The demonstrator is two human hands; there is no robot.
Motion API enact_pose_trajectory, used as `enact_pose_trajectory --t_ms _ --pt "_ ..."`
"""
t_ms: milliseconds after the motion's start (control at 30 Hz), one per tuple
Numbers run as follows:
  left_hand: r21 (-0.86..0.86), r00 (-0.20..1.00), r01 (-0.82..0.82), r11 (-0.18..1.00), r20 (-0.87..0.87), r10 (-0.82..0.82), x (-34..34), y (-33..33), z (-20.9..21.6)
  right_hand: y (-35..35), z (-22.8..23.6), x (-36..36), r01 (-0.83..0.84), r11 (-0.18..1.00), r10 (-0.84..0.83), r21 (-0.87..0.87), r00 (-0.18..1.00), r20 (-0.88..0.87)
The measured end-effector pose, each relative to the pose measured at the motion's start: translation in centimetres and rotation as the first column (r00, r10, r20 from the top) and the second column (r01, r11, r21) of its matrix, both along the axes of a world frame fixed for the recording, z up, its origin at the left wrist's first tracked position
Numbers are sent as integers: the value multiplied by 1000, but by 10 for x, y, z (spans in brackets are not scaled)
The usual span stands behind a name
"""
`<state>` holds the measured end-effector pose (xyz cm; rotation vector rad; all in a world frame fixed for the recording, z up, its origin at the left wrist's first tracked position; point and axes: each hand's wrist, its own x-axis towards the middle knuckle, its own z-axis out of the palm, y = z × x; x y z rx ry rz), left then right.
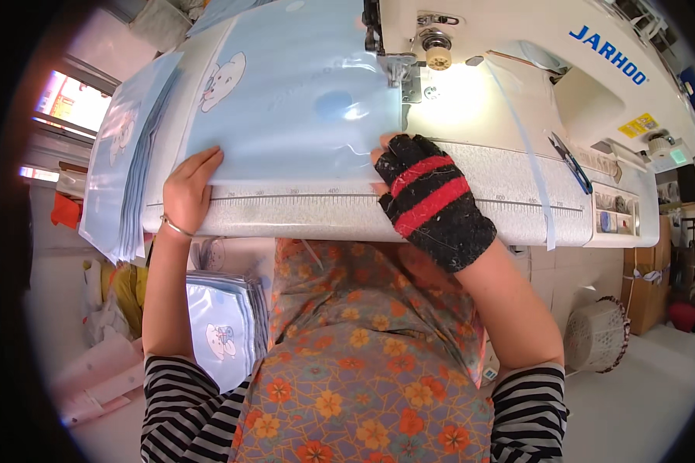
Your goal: Using an industrial sewing machine to stitch the edges of printed plastic or fabric covers.
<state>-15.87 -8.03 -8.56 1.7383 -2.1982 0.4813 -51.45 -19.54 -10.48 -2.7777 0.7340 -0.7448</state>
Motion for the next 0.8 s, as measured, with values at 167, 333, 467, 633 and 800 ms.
enact_pose_trajectory --t_ms 167,333,467,633,800 --pt "1 999 -14 1000 41 14 7 -22 -1 -19 -1 7 18 999 -18 -48 1000 12" --pt "-11 992 -46 999 118 47 4 -29 -4 -37 -4 9 34 999 -34 -26 999 -18" --pt "14 982 -66 998 180 62 -6 -21 -3 -42 -7 10 69 995 -72 -70 996 -48" --pt "44 968 -73 996 242 60 -33 3 3 -46 -13 11 73 994 -76 -86 997 -33" --pt "120 951 -89 989 304 49 -61 27 8 -45 -11 14 119 987 -133 -107 982 -138"
